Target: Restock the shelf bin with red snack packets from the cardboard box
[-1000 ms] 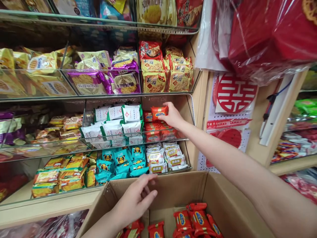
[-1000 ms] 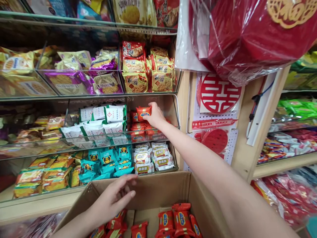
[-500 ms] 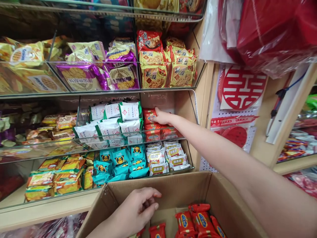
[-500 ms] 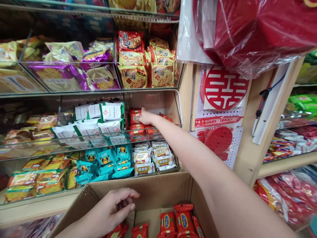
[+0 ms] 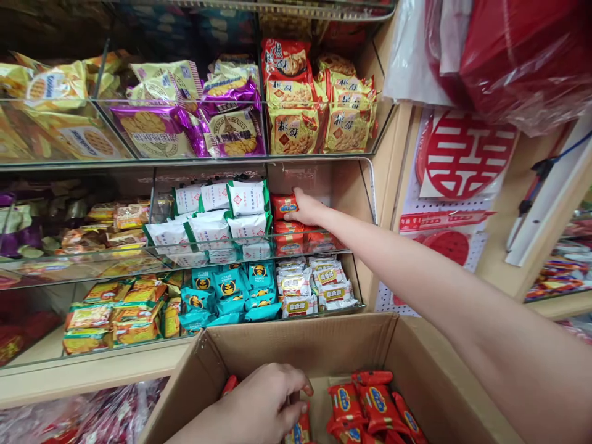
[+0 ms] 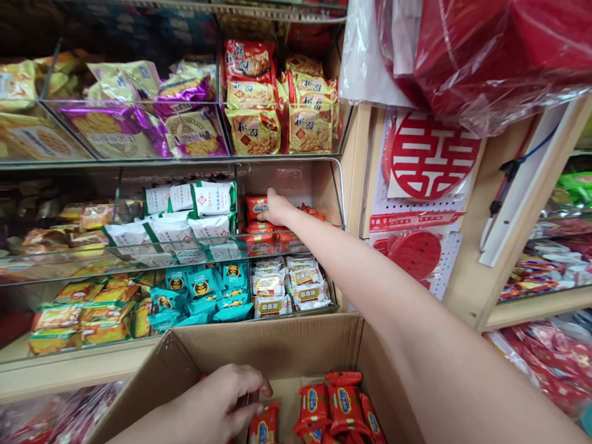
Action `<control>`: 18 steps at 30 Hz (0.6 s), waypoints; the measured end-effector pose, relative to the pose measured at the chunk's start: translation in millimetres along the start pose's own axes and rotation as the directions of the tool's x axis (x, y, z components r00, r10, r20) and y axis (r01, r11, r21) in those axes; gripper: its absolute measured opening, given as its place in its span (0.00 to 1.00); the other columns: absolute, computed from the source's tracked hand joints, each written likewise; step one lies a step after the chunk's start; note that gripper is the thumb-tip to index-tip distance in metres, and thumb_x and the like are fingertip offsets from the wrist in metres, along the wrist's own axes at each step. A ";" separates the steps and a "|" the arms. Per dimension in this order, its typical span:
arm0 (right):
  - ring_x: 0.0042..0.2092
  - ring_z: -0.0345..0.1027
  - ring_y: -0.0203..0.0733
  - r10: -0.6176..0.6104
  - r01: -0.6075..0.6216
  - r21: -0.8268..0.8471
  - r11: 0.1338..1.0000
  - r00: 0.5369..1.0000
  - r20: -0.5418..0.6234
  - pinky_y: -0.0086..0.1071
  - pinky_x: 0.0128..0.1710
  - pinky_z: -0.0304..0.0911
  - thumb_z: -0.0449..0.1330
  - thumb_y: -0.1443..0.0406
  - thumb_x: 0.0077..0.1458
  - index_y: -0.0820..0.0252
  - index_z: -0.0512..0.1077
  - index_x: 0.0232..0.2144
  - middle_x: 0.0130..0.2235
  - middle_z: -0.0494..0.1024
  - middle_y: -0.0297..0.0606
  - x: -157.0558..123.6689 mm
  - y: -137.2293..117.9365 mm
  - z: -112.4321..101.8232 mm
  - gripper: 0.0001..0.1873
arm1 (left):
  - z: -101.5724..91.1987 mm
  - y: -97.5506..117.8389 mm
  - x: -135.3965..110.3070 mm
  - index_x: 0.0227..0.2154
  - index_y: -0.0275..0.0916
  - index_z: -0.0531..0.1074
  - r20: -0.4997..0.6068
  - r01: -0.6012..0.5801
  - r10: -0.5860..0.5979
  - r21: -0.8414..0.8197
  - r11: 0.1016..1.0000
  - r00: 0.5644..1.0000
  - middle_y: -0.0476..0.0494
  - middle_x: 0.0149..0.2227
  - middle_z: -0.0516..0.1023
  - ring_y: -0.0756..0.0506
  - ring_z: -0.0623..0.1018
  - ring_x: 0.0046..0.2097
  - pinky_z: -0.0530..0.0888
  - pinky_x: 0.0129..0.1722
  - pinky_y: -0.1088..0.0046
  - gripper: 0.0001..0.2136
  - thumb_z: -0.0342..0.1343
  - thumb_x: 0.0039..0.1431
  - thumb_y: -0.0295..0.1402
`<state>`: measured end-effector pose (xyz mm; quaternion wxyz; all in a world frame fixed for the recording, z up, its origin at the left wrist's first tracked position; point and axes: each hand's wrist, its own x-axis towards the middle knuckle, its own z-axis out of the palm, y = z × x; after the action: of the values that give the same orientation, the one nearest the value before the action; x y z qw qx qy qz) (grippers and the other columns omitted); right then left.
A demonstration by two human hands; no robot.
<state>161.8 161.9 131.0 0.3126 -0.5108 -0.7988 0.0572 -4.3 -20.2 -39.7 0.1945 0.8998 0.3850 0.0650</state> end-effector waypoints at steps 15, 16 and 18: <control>0.57 0.51 0.52 0.032 -0.026 0.083 0.996 0.997 -0.070 0.41 0.54 0.50 0.55 0.54 0.50 0.73 0.42 0.59 0.57 0.55 0.56 -1.6 2.7 1.6 0.44 | 15.2 -7.3 -1.4 0.35 0.39 0.73 0.226 0.110 -0.145 0.161 0.981 0.963 0.37 0.37 0.74 0.37 0.75 0.37 0.71 0.34 0.64 0.13 0.54 0.45 0.36; 0.57 0.51 0.52 0.023 -0.011 0.084 0.996 0.989 -0.145 0.41 0.55 0.50 0.54 0.54 0.51 0.73 0.45 0.58 0.57 0.55 0.55 -0.3 2.6 -0.4 0.41 | 19.3 -8.8 -2.5 0.37 0.38 0.74 0.259 0.123 -0.164 0.169 0.978 0.952 0.34 0.38 0.74 0.34 0.75 0.38 0.71 0.34 0.60 0.16 0.55 0.44 0.39; 0.57 0.52 0.49 -0.047 0.077 0.065 0.995 0.927 -0.371 0.40 0.55 0.49 0.52 0.57 0.53 0.73 0.52 0.54 0.55 0.59 0.53 -1.3 -0.5 -6.5 0.31 | 30.0 -12.5 -5.1 0.38 0.36 0.74 0.327 0.146 -0.196 0.171 0.974 0.925 0.31 0.39 0.74 0.31 0.75 0.39 0.71 0.34 0.55 0.22 0.58 0.39 0.43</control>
<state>165.4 159.1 135.8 0.4786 -0.4744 -0.7387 -0.0185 -8.2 -25.0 -72.1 0.1978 0.8719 0.4265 -0.1372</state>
